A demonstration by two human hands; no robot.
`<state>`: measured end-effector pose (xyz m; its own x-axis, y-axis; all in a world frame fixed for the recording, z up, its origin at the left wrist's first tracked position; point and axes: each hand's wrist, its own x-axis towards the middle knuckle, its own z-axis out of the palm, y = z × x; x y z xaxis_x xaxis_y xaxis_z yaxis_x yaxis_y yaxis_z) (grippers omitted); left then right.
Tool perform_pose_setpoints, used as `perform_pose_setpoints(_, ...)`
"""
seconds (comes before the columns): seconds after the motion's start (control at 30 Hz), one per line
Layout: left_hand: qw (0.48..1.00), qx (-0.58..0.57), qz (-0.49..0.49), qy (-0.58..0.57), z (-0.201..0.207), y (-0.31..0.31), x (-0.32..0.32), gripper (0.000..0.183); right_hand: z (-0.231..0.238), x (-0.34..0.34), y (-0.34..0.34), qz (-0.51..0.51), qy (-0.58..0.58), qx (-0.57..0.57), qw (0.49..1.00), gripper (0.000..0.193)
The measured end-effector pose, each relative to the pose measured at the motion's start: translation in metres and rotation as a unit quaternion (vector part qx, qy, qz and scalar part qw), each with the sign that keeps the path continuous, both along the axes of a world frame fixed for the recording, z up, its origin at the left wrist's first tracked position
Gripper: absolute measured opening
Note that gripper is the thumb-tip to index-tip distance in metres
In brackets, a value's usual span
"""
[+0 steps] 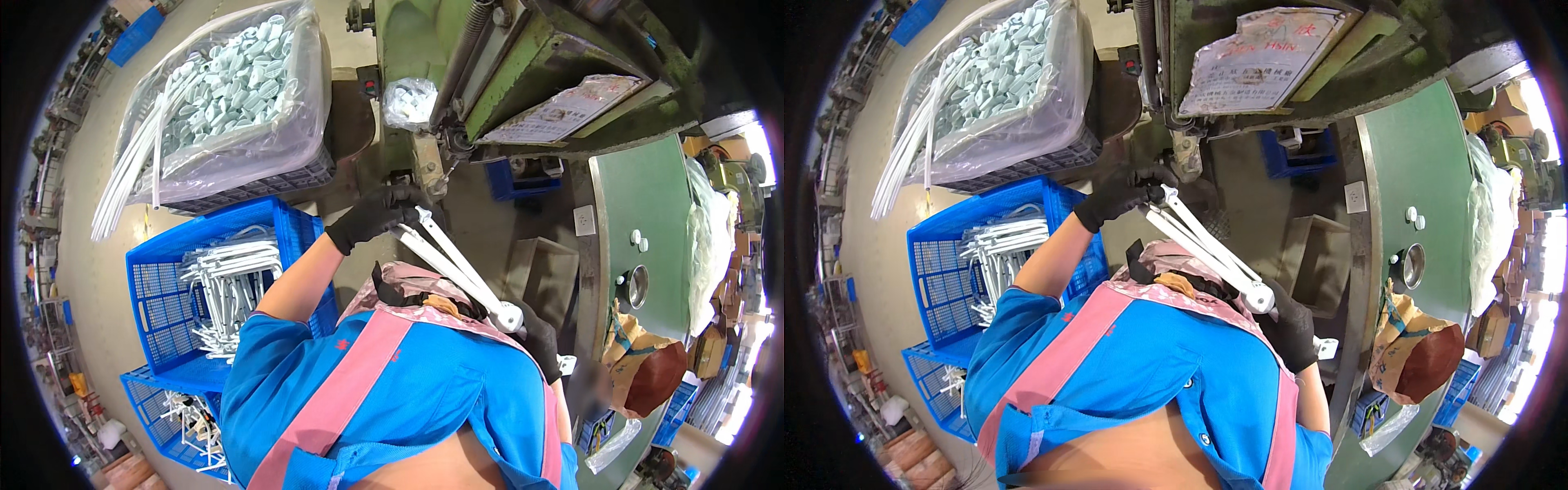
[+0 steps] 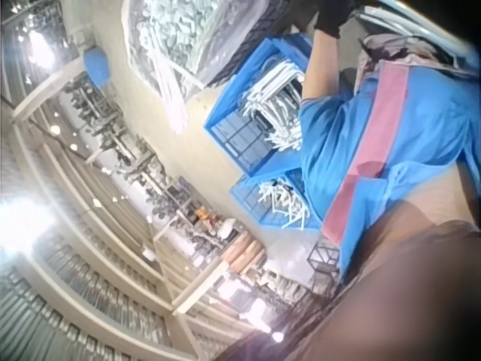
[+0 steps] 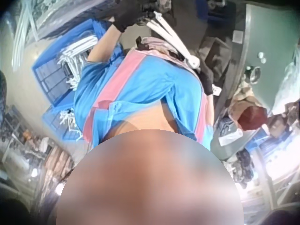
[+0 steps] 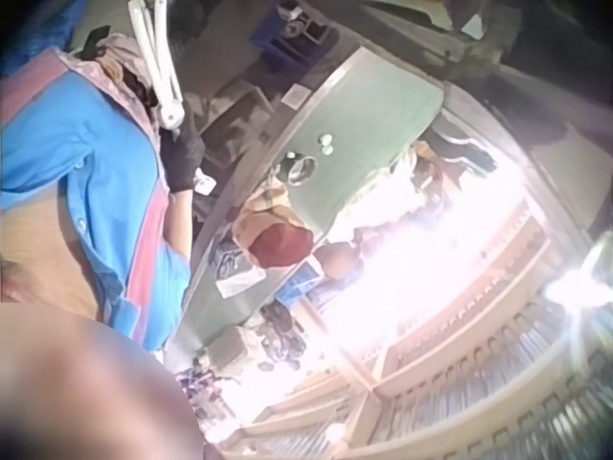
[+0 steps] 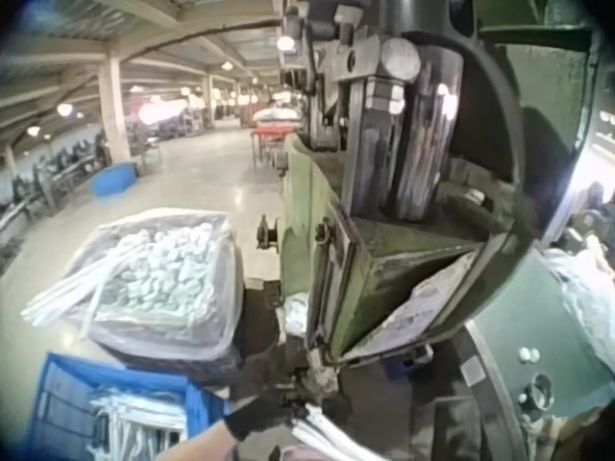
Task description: The person assembles white plastic hangers by inserting a central plastic cap onto the ends of metal rods. They pick rods from a blue crate, attach the cap, and place the finished hanger into another crate. The process is repeated continuously.
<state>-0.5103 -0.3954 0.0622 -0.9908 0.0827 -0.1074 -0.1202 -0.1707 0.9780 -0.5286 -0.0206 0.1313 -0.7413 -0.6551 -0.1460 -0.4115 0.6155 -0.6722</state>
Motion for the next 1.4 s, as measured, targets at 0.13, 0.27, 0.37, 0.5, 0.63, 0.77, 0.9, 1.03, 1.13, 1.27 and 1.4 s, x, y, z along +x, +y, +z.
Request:
perform_pose_setpoints(0.13, 0.999, 0.014, 0.009, -0.034, -0.001, -0.003, 0.005, 0.021, 0.003, -0.004, -0.006, 0.017, 0.018, -0.012, 1.000, 0.050)
perform_pose_setpoints(0.27, 1.000, 0.010, -0.013, -0.001, -0.001, -0.010, 0.005, 0.019, 0.008, -0.006, -0.010, 0.016, 0.027, -0.010, 0.999, 0.050)
perform_pose_setpoints(0.37, 1.000, -0.015, -0.023, -0.010, 0.014, -0.011, 0.006, 0.018, 0.014, -0.006, -0.013, 0.022, 0.016, 0.009, 1.000, 0.050)
perform_pose_setpoints(0.5, 0.999, -0.041, -0.024, -0.019, 0.023, -0.008, 0.011, 0.018, 0.000, -0.005, 0.003, 0.018, -0.013, 0.005, 1.000, 0.051)
perform_pose_setpoints(0.63, 0.995, -0.088, 0.032, -0.017, 0.027, 0.006, 0.012, 0.014, -0.013, -0.001, 0.010, 0.013, -0.021, 0.024, 0.999, 0.054)
perform_pose_setpoints(0.77, 0.996, -0.076, 0.012, -0.055, 0.027, 0.015, 0.008, 0.017, -0.016, 0.004, 0.009, 0.014, -0.025, 0.089, 0.996, 0.056)
perform_pose_setpoints(0.9, 0.999, -0.019, -0.030, -0.039, 0.017, 0.017, 0.001, 0.019, -0.007, 0.003, -0.002, 0.010, -0.011, 0.095, 0.995, 0.056)
perform_pose_setpoints(1.03, 0.967, -0.221, 0.060, 0.111, 0.013, 0.009, -0.013, 0.023, 0.000, 0.002, -0.009, 0.009, 0.051, 0.041, 0.998, 0.056)
perform_pose_setpoints(1.13, 0.934, -0.330, 0.107, 0.082, 0.036, 0.011, -0.018, 0.030, 0.013, -0.005, -0.019, -0.001, 0.074, 0.031, 0.997, 0.053)
perform_pose_setpoints(1.27, 0.949, -0.268, 0.098, 0.137, 0.039, 0.017, -0.033, 0.031, 0.020, -0.013, -0.025, 0.004, 0.122, 0.039, 0.992, 0.051)
perform_pose_setpoints(1.4, 0.914, -0.343, 0.159, 0.148, 0.057, 0.021, -0.048, 0.027, 0.029, -0.025, -0.036, -0.010, 0.141, 0.053, 0.989, 0.057)
